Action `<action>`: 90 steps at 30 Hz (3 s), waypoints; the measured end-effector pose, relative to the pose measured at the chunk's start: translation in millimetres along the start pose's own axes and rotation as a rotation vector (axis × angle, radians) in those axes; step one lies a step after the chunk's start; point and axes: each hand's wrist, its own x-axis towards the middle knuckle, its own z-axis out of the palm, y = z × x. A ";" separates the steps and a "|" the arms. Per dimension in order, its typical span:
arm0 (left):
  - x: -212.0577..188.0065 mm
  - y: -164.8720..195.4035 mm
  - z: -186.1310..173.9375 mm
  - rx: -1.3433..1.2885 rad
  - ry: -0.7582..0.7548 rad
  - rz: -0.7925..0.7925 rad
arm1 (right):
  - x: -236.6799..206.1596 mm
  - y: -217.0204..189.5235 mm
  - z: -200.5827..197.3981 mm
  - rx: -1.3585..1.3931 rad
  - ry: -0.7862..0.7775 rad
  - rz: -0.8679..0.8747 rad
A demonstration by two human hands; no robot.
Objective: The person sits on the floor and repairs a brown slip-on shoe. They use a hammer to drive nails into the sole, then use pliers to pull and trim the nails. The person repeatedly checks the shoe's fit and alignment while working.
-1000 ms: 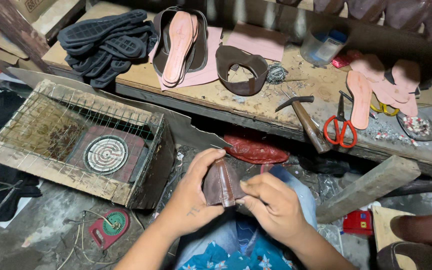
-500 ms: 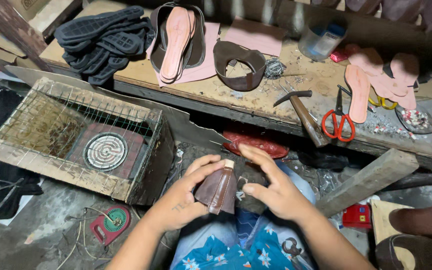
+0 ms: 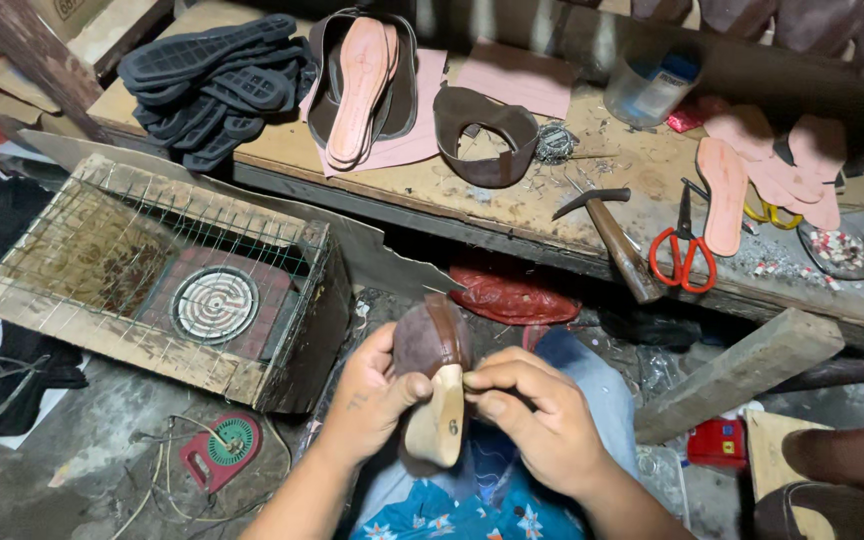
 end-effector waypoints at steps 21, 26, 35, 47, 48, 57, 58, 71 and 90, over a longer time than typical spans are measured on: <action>-35.4 -17.9 28.0 -0.010 -0.133 -0.377 | -28.7 26.1 -12.6 0.708 -0.285 0.468; -41.6 -4.4 24.0 -0.074 -0.267 -0.398 | -24.2 26.5 -20.7 1.026 -0.273 0.477; -41.1 5.7 32.6 0.132 -0.340 -0.433 | -25.5 -8.5 -55.2 0.174 -0.289 0.446; -29.9 19.3 44.3 0.325 -0.438 -0.319 | -39.3 -11.6 -39.4 0.240 -0.078 0.212; -29.9 20.2 44.5 0.319 -0.432 -0.342 | -36.6 -6.6 -38.0 0.291 -0.118 0.271; -31.9 3.3 27.7 0.134 -0.226 -0.210 | -24.8 21.7 -36.9 0.544 -0.246 0.461; -33.1 -1.2 23.6 0.143 -0.174 -0.234 | -25.6 24.4 -33.1 0.621 -0.188 0.501; -36.1 -38.4 18.7 0.205 0.159 -0.227 | -66.4 82.3 4.5 0.949 0.197 0.352; 14.1 -82.1 -33.3 -0.427 0.661 -0.353 | -50.0 90.5 27.8 0.462 -0.242 0.531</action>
